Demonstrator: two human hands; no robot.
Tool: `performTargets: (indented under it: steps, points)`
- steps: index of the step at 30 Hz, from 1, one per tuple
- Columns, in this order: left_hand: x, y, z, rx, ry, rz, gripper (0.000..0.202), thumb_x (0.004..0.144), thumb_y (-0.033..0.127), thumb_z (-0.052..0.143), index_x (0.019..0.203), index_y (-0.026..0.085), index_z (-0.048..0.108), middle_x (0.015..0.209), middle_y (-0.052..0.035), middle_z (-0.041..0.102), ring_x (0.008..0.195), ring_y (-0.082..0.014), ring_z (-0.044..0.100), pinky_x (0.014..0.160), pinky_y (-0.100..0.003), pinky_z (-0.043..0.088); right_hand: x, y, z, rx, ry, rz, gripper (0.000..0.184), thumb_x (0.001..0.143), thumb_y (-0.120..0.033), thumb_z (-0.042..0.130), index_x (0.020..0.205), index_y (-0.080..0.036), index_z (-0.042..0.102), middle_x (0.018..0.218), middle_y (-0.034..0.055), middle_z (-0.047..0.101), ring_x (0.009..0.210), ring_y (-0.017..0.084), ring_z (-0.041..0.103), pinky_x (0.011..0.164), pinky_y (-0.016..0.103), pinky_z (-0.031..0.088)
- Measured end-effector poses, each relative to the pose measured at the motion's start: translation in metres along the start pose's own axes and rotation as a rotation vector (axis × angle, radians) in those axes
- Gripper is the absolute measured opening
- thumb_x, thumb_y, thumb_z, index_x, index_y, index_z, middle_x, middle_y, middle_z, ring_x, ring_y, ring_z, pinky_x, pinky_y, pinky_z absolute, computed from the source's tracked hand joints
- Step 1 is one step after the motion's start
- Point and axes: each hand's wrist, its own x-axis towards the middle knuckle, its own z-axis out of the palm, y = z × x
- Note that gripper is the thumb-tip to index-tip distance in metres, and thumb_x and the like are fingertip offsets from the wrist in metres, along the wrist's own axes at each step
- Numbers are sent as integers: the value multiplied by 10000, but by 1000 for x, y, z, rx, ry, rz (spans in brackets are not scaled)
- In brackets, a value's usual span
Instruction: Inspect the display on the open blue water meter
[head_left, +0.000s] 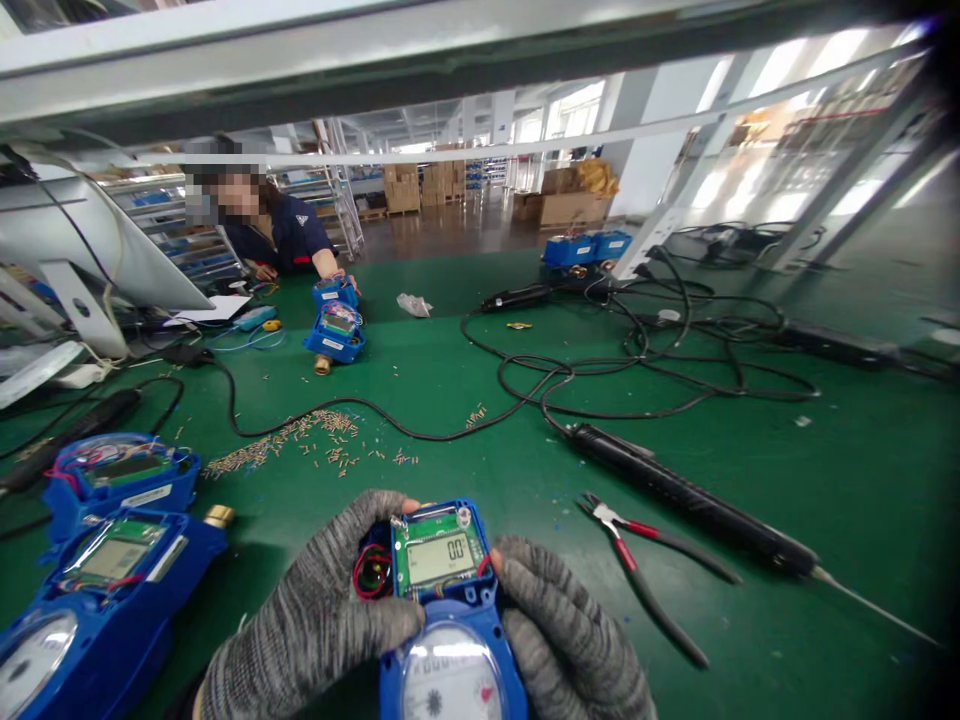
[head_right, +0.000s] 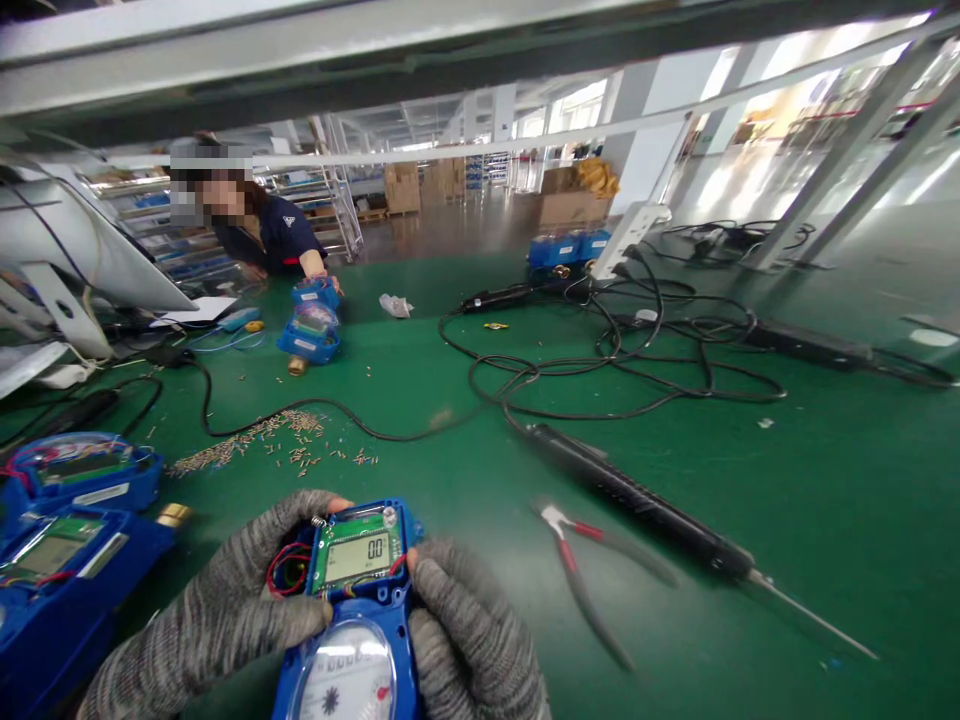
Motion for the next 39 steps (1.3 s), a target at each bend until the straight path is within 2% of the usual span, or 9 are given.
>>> performTargets:
  steps: [3, 7, 13, 17, 21, 25, 28, 31, 39]
  points:
    - [1, -3, -1, 76, 30, -7, 674, 704, 372, 897, 1277, 288, 553, 1282, -64, 679, 1174, -297, 644, 1003, -432, 519, -7, -2, -4, 52, -20, 113, 437, 1011, -252, 520, 1442, -319, 542, 1429, 70, 601, 1327, 258, 573, 1072, 403, 540]
    - [4, -8, 1, 22, 51, 7, 744, 668, 391, 916, 1301, 265, 545, 1329, -105, 652, 1213, -346, 618, 1033, -493, 493, 14, 1, -12, 244, -104, 248, 446, 1013, -308, 548, 1458, -340, 520, 1427, 69, 612, 1279, 262, 613, 961, 379, 609]
    - [4, -8, 7, -116, 5, 35, 735, 653, 335, 935, 1273, 248, 551, 1305, -101, 667, 1196, -319, 632, 1032, -468, 486, 55, -5, 12, 581, -239, 355, 555, 932, -396, 688, 1440, -256, 516, 1191, 120, 737, 999, 273, 749, 783, 401, 662]
    - [4, -6, 9, -191, -20, 76, 675, 674, 251, 925, 1244, 262, 564, 1273, -68, 682, 1178, -275, 649, 1000, -400, 510, 65, -9, 22, 607, -308, 435, 550, 856, -393, 751, 1342, -263, 530, 1119, 92, 746, 900, 250, 759, 712, 363, 654]
    - [-3, -8, 7, -266, -71, 80, 713, 681, 273, 919, 1295, 259, 556, 1306, -89, 674, 1214, -315, 645, 1022, -436, 521, 73, -10, 19, 576, -378, 508, 476, 799, -364, 757, 1209, -249, 545, 1033, 65, 750, 873, 246, 751, 720, 359, 638]
    - [-21, -24, 4, 66, 121, 219, 979, 692, 285, 914, 1515, 363, 389, 1535, -72, 506, 1408, -344, 484, 1190, -501, 391, 78, -13, 16, 587, -411, 541, 490, 780, -388, 731, 1198, -246, 520, 1010, 58, 740, 862, 243, 738, 730, 363, 615]
    - [-32, -38, 5, 547, 428, 626, 782, 784, 250, 831, 1473, 333, 471, 1495, -57, 545, 1421, -301, 466, 1244, -499, 319, 81, -17, 16, 530, -428, 632, 571, 733, -443, 759, 1198, -231, 506, 1004, 67, 729, 875, 260, 722, 744, 378, 599]
    - [-31, -38, 9, 812, 491, 953, 540, 827, 153, 743, 1335, 225, 574, 1226, -56, 711, 1277, -242, 586, 1245, -467, 323, 82, -21, 17, 474, -444, 685, 620, 703, -482, 758, 1205, -227, 498, 1038, 83, 718, 913, 282, 706, 785, 412, 588]
    - [-14, -16, 15, 987, 465, 981, 166, 891, 147, 651, 1046, 202, 674, 1024, -7, 750, 1033, -147, 682, 1205, -326, 369, 87, -25, 17, 481, -469, 733, 633, 679, -498, 740, 1183, -238, 458, 1002, 80, 718, 884, 298, 709, 769, 433, 588]
